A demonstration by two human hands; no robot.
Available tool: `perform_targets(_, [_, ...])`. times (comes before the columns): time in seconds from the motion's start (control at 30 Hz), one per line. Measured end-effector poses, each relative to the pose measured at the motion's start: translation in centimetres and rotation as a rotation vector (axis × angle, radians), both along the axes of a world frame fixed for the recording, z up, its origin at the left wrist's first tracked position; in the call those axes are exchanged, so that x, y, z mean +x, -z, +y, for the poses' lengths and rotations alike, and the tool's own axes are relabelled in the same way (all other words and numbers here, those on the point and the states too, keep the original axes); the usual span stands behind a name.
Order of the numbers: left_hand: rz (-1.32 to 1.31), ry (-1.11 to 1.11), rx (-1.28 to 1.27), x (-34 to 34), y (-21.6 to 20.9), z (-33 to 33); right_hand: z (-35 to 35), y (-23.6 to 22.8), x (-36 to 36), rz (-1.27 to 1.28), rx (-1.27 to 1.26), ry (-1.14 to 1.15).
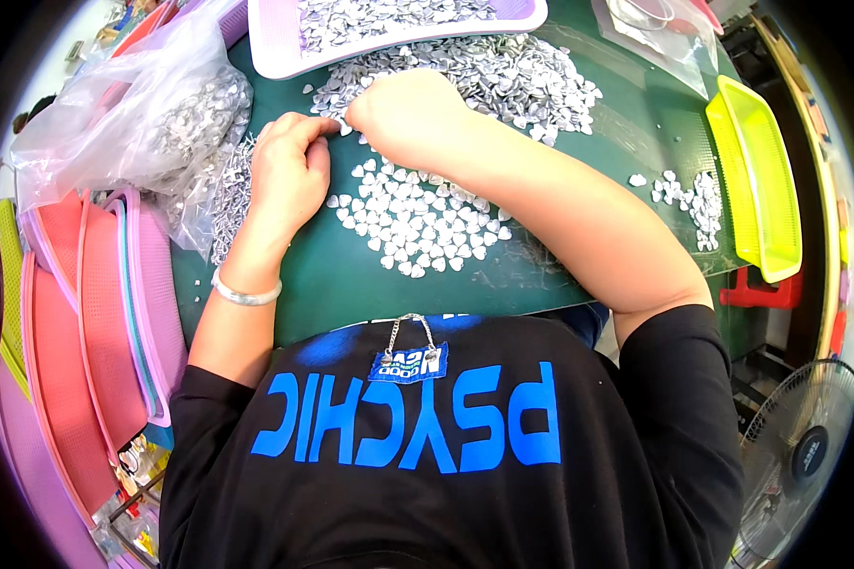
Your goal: The person sits at a green table and uses both hands to pick up small silver heart-shaped pieces and metal pins. They repeatedly insert the pins into the hearts and place the assembled items into a pile on the table.
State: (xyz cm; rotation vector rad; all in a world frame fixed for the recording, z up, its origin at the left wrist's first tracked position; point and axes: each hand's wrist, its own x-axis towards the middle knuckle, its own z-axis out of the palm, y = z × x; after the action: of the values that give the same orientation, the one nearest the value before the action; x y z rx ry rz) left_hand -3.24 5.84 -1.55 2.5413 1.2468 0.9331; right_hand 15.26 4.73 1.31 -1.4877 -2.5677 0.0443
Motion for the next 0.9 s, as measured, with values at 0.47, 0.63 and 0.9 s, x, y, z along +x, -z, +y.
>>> perform_targets(0.47, [0.032,0.066,0.001,0.3,-0.1,-0.2,2.3,-6.1,3.4,0.455,0.302,0.182])
perform_targets(0.63, [0.053,0.066,-0.055,0.2,0.0,0.0,2.3,-7.0,4.2,0.374,0.492,0.198])
perform_targets(0.9, [-0.022,0.016,-0.111,-0.1,0.0,-0.1,-1.0,-2.2,0.7,-0.025,-0.050,0.065])
